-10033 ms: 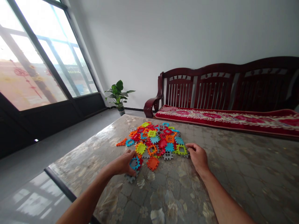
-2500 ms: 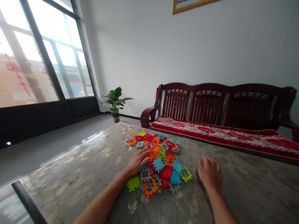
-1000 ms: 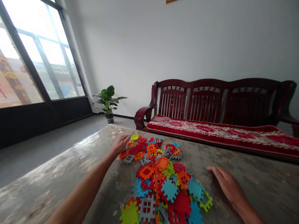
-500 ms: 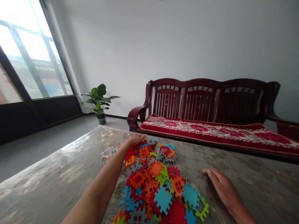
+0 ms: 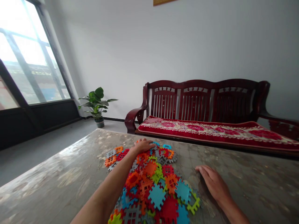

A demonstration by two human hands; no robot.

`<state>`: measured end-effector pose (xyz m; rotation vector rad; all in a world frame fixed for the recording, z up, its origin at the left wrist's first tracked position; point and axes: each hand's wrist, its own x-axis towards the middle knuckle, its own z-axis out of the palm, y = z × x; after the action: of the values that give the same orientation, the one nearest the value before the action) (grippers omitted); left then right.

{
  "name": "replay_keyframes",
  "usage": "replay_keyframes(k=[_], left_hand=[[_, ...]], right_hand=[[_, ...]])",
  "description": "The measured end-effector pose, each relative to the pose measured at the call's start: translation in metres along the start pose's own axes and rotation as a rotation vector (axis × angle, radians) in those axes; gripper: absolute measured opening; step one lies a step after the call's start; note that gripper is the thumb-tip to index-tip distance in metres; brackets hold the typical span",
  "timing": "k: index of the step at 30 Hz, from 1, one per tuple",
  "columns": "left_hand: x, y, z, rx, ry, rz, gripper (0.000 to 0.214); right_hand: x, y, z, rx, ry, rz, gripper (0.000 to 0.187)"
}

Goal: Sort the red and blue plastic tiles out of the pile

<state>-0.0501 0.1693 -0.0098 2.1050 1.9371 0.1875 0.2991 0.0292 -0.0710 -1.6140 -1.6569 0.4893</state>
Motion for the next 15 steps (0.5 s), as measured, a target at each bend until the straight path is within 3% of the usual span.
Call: replay_keyframes(k=[6,15], left_hand=[[-0.016,0.03,0.007,0.041,-0.044,0.051,0.068],[-0.028,0.084,0.033,0.016,-0.064,0.199,0.068]], right_hand=[[-0.001,-0.003,-0.001,0.017,0.01,-0.002,0.048],[0.002,-0.007,-0.007,0.168,0.154,0.128,0.056]])
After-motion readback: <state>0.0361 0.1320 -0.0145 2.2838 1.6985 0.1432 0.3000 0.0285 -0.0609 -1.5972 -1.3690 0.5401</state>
